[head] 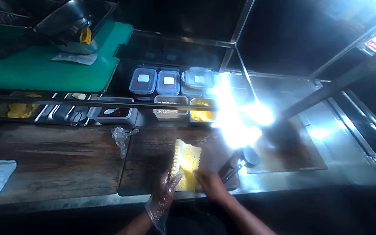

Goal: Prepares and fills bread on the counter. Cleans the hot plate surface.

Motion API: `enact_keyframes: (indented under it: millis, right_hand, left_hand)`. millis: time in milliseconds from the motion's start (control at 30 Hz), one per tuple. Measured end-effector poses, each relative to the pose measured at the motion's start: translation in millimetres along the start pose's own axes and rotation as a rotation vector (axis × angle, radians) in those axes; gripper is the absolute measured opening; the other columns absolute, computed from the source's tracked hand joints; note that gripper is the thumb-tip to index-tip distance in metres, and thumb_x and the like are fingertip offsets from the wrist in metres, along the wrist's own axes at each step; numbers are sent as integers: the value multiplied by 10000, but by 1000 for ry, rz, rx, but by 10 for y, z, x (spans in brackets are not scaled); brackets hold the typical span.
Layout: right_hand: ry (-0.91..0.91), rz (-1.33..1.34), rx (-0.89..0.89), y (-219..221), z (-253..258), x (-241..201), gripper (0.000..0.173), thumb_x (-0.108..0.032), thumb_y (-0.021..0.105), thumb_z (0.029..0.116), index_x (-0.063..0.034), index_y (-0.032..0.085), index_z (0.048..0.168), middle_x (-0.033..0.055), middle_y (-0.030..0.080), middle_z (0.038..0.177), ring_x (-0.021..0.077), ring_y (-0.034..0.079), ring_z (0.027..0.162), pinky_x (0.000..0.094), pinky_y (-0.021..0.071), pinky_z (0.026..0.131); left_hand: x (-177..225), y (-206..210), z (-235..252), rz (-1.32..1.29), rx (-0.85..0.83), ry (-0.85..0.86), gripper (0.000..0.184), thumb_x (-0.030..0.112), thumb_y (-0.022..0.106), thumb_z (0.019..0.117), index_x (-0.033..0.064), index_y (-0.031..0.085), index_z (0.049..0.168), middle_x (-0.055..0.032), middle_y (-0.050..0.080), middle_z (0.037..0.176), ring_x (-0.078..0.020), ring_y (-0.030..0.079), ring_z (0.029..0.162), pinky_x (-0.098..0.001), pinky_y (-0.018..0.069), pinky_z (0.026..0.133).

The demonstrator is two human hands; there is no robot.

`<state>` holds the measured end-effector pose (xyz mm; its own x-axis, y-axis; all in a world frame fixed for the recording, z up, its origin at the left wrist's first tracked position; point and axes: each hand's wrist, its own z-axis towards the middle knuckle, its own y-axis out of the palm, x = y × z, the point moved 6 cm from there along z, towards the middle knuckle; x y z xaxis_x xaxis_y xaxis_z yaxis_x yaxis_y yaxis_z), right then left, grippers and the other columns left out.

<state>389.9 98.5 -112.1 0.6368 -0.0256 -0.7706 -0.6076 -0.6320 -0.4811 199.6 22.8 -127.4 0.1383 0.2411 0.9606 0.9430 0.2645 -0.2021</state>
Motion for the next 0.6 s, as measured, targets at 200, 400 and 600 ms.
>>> enact_keyframes:
  millis: [200,400,600]
  right_hand:
    - [28,-382,186,-247,146,-61,278,-240,516,1047,-163,703,1239,97,719,1025,288,716,858,535,591,717]
    - [34,-289,118,-180,-191,-157,307,-282,497,1059,-143,720,1219,93,738,1082,287,723,959,554,584,829]
    - [-17,-124,58,151,-245,65,336,-282,481,1060,-116,699,1255,84,730,1073,231,717,942,488,588,854]
  left_hand:
    - [24,-5,-13,54,-2,12,573,372,629,958,-85,608,1303,-142,707,1176,-71,662,1102,-232,519,1002]
    - [33,-2,-9,19,10,-22,552,331,629,951,-71,593,1328,-133,697,1204,-77,653,1127,-239,508,1024]
    - [98,3,23,70,-13,1,533,360,622,962,-51,621,1301,-108,714,1155,-63,665,1083,-239,521,1000]
